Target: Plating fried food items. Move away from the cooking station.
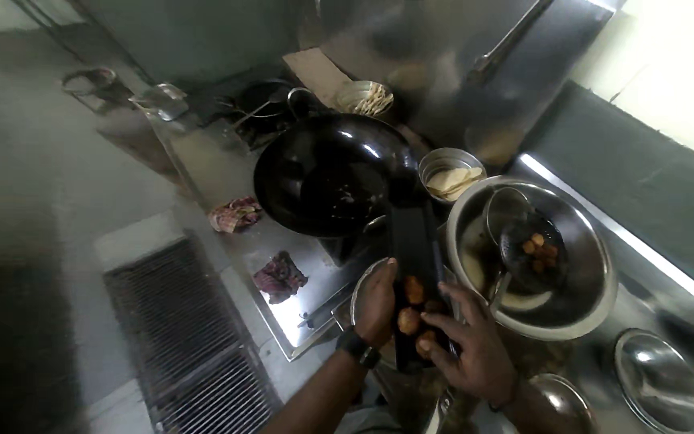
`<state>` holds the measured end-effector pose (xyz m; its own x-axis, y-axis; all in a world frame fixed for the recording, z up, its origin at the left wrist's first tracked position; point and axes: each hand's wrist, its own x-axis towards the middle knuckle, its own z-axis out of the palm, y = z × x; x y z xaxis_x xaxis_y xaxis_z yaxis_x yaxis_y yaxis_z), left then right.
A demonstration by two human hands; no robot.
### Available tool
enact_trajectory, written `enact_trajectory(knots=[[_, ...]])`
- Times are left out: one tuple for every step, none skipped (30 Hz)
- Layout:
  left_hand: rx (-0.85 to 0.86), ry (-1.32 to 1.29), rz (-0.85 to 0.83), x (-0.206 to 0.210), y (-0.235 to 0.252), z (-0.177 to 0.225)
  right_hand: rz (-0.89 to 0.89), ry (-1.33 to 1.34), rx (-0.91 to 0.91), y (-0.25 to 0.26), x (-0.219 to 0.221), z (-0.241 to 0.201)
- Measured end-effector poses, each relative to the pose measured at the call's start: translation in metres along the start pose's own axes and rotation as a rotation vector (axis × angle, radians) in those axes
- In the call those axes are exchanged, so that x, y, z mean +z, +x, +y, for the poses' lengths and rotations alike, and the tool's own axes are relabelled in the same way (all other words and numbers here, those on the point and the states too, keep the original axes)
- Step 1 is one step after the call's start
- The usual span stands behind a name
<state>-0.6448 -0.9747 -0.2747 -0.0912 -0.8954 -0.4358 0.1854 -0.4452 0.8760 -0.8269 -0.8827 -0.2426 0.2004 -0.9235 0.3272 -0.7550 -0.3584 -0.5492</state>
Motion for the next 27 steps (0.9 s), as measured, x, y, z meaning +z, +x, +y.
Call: enact_trajectory(knots=[[0.007, -0.004, 0.002, 0.002, 0.0, 0.002, 0.012, -0.012, -0.011, 0.0, 0.001, -0.001], [0.014, -0.006, 0.006, 0.004, -0.001, 0.003, 0.022, -0.013, -0.012, 0.0, 0.001, -0.001], [0.013, -0.003, 0.009, 0.006, -0.002, 0.004, 0.036, -0.006, -0.008, -0.001, 0.0, -0.002], [0.01, 0.001, 0.009, 0.007, -0.002, 0.004, 0.054, 0.015, 0.003, 0.0, -0.001, -0.002], [0.003, 0.0, 0.001, 0.006, -0.002, 0.004, 0.08, 0.037, 0.008, 0.0, -0.003, -0.001], [-0.004, -0.01, -0.013, 0.004, -0.001, 0.004, 0.114, 0.057, 0.009, 0.001, -0.006, 0.001], [-0.013, -0.016, -0.028, 0.002, -0.001, 0.005, 0.152, 0.058, 0.011, 0.003, -0.01, 0.005], [-0.025, -0.016, -0.043, 0.001, 0.0, 0.006, 0.187, 0.03, 0.025, 0.006, -0.018, 0.012], [-0.033, -0.017, -0.052, 0.002, 0.0, 0.006, 0.201, -0.027, 0.062, 0.01, -0.03, 0.022], [-0.038, -0.018, -0.06, 0.003, 0.0, 0.007, 0.194, -0.1, 0.126, 0.014, -0.045, 0.035], [-0.038, -0.015, -0.06, 0.002, 0.0, 0.007, 0.165, -0.168, 0.218, 0.018, -0.061, 0.052], [-0.038, -0.018, -0.056, 0.0, 0.001, 0.006, 0.11, -0.231, 0.343, 0.023, -0.078, 0.073], [-0.037, -0.022, -0.054, -0.001, 0.001, 0.005, 0.034, -0.28, 0.488, 0.028, -0.092, 0.1], [-0.034, -0.027, -0.05, -0.002, 0.001, 0.005, -0.045, -0.336, 0.649, 0.034, -0.103, 0.131], [-0.031, -0.028, -0.044, -0.002, 0.001, 0.005, -0.1, -0.391, 0.788, 0.039, -0.109, 0.163], [-0.03, -0.031, -0.033, -0.002, 0.0, 0.005, -0.14, -0.428, 0.903, 0.041, -0.111, 0.195], [-0.03, -0.029, -0.016, -0.002, 0.0, 0.006, -0.168, -0.437, 0.987, 0.04, -0.11, 0.223], [-0.028, -0.019, 0.006, -0.001, 0.0, 0.007, -0.185, -0.419, 1.039, 0.038, -0.107, 0.247], [-0.027, -0.009, 0.018, 0.0, -0.001, 0.007, -0.198, -0.395, 1.073, 0.035, -0.103, 0.265], [-0.024, -0.002, 0.024, 0.0, -0.001, 0.007, -0.194, -0.374, 1.101, 0.032, -0.098, 0.277], [-0.021, -0.002, 0.027, 0.001, -0.001, 0.007, -0.177, -0.363, 1.12, 0.03, -0.091, 0.287], [-0.02, -0.004, 0.025, 0.001, 0.0, 0.007, -0.147, -0.362, 1.135, 0.03, -0.084, 0.293], [-0.018, -0.007, 0.011, 0.0, 0.001, 0.006, -0.11, -0.365, 1.143, 0.03, -0.079, 0.294], [-0.02, -0.014, 0.0, -0.001, 0.002, 0.005, -0.074, -0.381, 1.148, 0.031, -0.076, 0.29], [-0.019, -0.019, -0.001, -0.002, 0.002, 0.004, -0.055, -0.399, 1.151, 0.033, -0.074, 0.286], [-0.017, -0.024, 0.0, -0.004, 0.002, 0.003, -0.046, -0.414, 1.149, 0.036, -0.072, 0.281], [-0.011, -0.023, 0.002, -0.004, 0.003, 0.002, -0.053, -0.417, 1.135, 0.037, -0.071, 0.278]])
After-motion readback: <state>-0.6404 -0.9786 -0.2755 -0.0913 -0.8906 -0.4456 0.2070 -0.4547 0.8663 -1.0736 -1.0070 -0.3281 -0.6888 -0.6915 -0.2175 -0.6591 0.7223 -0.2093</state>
